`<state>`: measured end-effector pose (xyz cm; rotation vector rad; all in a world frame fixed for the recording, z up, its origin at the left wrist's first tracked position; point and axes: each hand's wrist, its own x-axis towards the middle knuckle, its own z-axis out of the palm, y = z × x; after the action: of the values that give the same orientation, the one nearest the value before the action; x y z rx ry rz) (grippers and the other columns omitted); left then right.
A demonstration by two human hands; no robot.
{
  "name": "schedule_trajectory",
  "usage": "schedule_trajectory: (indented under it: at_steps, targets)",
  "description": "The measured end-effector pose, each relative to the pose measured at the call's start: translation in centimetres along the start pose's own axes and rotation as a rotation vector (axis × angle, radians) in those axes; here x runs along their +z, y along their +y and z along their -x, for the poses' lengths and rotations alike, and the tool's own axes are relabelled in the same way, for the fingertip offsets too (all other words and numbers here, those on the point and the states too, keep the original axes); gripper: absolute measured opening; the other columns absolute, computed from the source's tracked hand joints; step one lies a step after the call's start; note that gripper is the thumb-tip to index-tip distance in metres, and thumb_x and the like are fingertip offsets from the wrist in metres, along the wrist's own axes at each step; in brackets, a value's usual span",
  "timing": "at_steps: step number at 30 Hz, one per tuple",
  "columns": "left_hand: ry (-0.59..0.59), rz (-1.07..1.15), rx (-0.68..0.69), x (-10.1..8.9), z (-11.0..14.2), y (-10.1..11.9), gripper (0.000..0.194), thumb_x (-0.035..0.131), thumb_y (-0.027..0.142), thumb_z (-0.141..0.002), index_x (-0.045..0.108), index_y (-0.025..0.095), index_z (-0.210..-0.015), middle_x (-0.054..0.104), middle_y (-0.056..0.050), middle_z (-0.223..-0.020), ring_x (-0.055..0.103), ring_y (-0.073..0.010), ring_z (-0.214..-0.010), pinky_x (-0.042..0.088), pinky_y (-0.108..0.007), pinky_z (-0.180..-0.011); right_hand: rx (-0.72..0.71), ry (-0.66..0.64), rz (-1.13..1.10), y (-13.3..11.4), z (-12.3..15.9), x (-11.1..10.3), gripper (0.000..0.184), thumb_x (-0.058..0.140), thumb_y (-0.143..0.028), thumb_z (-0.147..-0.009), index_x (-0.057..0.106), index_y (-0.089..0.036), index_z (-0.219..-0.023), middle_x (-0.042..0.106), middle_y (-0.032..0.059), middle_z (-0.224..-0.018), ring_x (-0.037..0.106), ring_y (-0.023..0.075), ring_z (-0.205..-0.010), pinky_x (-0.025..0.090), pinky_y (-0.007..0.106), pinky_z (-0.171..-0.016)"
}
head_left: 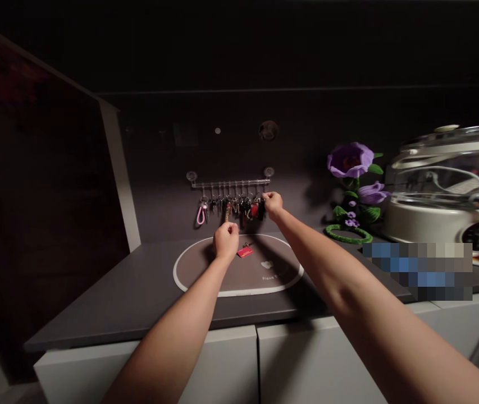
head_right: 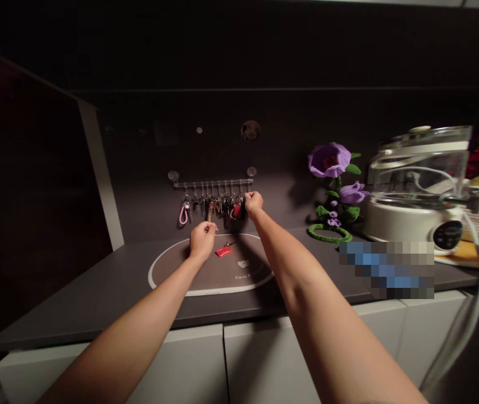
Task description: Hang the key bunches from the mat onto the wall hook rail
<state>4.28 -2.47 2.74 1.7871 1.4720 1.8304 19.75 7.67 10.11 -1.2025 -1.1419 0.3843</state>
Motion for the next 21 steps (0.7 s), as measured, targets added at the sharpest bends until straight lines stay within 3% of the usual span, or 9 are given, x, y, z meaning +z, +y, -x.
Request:
schedule_trajectory:
  at_steps: [13, 17, 21]
  targets:
    - [-0.034, 0.029, -0.025, -0.2, 0.0, -0.3, 0.02, 0.046, 0.026, -0.075, 0.062, 0.016, -0.069, 0.067, -0.005, -0.073, 0.06, -0.0149, -0.069, 0.043, -0.024, -0.068, -0.072, -0.071, 0.032, -0.2, 2.7, -2.2, 0.024, 0.052, -0.017, -0.073, 0.057, -0.012, -0.096, 0.06, 0.0107, -0.104, 0.055, 0.0139, -0.092, 0.039, 0.025, -0.086]
    - [-0.069, 0.036, -0.034, -0.1, -0.1, -0.7, 0.02, 0.046, 0.027, -0.076, 0.062, 0.015, -0.069, 0.067, -0.005, -0.073, 0.06, -0.0142, -0.069, 0.043, -0.024, -0.068, -0.052, -0.087, -0.038, -0.5, 4.4, -2.6, 0.024, 0.052, -0.018, -0.073, 0.057, -0.011, -0.095, 0.061, 0.0099, -0.099, 0.056, 0.0127, -0.085, 0.041, 0.024, -0.08]
    - [-0.114, 0.027, -0.054, -0.1, 0.0, -0.9, 0.02, 0.047, 0.026, -0.076, 0.061, 0.015, -0.068, 0.066, -0.005, -0.071, 0.059, -0.0138, -0.068, 0.043, -0.024, -0.069, -0.071, -0.233, -0.145, 0.4, 6.7, -2.8, 0.017, 0.054, -0.026, -0.071, 0.059, -0.012, -0.081, 0.062, 0.0034, -0.078, 0.051, 0.0093, -0.066, 0.041, 0.023, -0.068]
